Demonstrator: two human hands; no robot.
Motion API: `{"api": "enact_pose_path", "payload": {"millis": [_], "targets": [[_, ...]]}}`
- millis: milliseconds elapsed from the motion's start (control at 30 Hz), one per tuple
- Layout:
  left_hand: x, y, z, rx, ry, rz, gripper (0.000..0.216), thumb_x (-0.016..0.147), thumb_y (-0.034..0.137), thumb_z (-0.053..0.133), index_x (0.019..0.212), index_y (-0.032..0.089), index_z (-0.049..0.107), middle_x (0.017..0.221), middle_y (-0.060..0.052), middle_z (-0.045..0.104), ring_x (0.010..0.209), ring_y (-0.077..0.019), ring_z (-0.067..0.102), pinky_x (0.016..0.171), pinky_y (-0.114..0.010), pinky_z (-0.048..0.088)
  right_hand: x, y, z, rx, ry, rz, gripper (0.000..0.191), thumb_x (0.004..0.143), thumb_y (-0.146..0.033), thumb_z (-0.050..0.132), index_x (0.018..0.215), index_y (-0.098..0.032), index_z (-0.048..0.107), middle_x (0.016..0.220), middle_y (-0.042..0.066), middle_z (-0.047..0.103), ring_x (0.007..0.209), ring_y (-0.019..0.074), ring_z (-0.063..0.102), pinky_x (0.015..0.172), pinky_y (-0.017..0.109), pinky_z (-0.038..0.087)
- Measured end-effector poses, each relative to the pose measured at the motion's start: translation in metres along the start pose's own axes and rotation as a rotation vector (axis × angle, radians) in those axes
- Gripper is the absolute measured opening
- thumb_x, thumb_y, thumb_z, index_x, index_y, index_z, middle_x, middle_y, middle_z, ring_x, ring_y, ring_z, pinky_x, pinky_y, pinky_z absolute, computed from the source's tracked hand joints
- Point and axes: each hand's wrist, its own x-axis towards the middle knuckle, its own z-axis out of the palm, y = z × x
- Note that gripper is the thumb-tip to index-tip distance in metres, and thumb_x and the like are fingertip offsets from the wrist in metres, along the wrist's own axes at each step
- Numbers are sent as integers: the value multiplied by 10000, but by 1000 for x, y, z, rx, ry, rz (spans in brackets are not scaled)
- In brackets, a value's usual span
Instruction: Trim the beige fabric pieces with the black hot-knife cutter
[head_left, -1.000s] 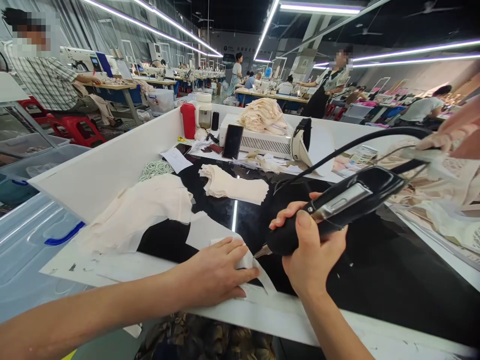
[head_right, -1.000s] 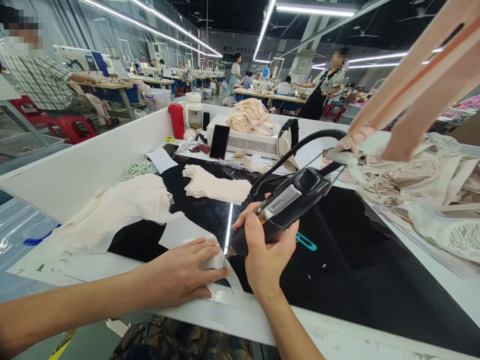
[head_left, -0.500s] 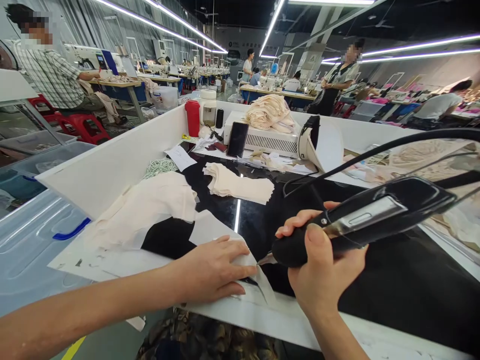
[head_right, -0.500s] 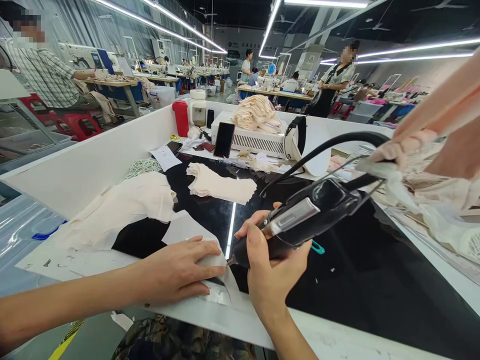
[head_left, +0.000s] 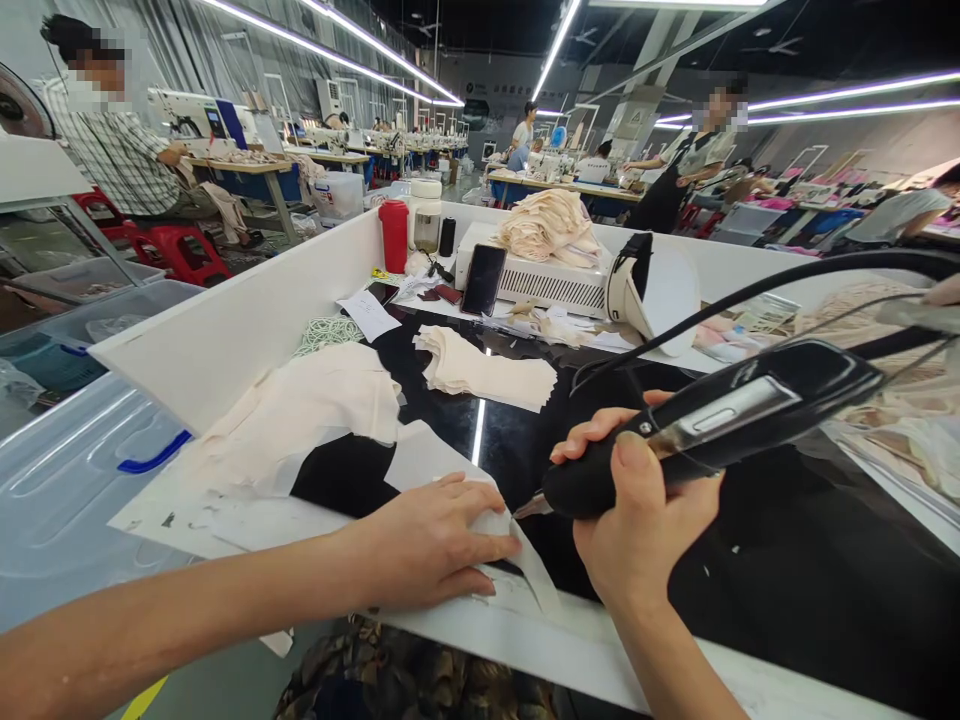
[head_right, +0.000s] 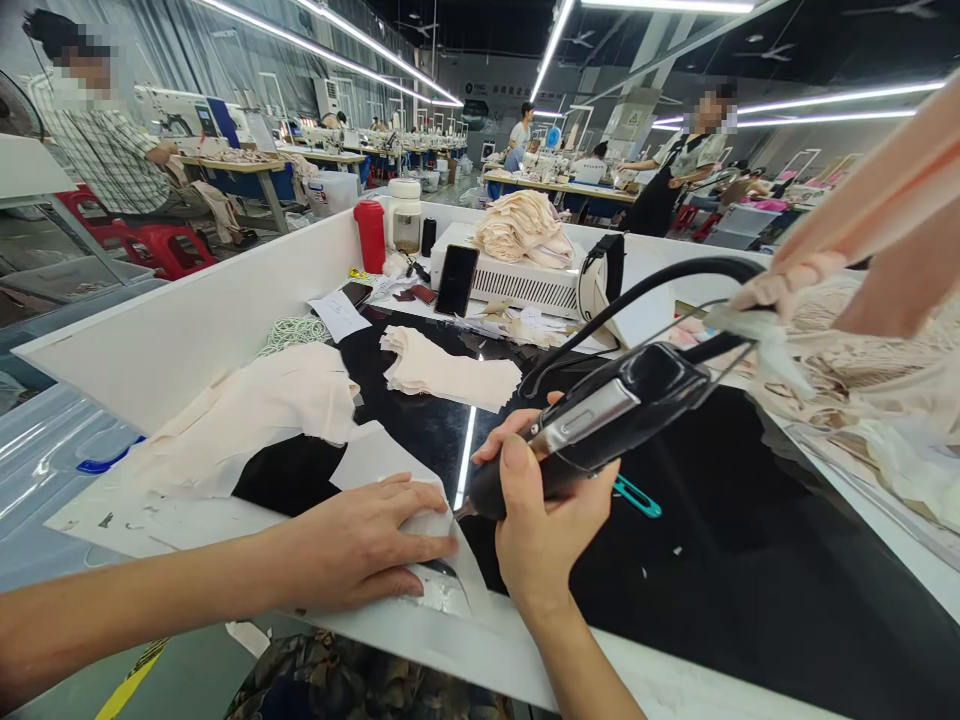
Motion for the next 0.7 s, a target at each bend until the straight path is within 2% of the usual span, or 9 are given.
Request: {"api": "enact_pose_path", "payload": {"millis": [333,533,700], "targets": [[1,2,0,12,-6,-15,435,1137,469,735,1512,249,738,1553,-187,635,1323,-339,690,1281,-543,517,5,2,6,32,21,-3,536,805,-415,947,1205,-272,620,773,-85,691,555,146,640,529,293,578],[1,0,1,-2,6,-16,444,1134,471,739,1522,255,733,1551,-189,635,1299,-339,704,1278,-576,526,5,10,5,0,-34,-25,520,840,-450,943,1197,-278,607,798,-78,685,565,141,641,556,307,583],[0,-1,4,1,32,6,439,1124,478,760,1486,230,749,1535,-197,644,1302,-337,708,1272,-530,525,5,10,4,2,-32,-13,501,848,-422,939,1198,-281,610,804,-81,711,574,139,658,569,304,604]]}}
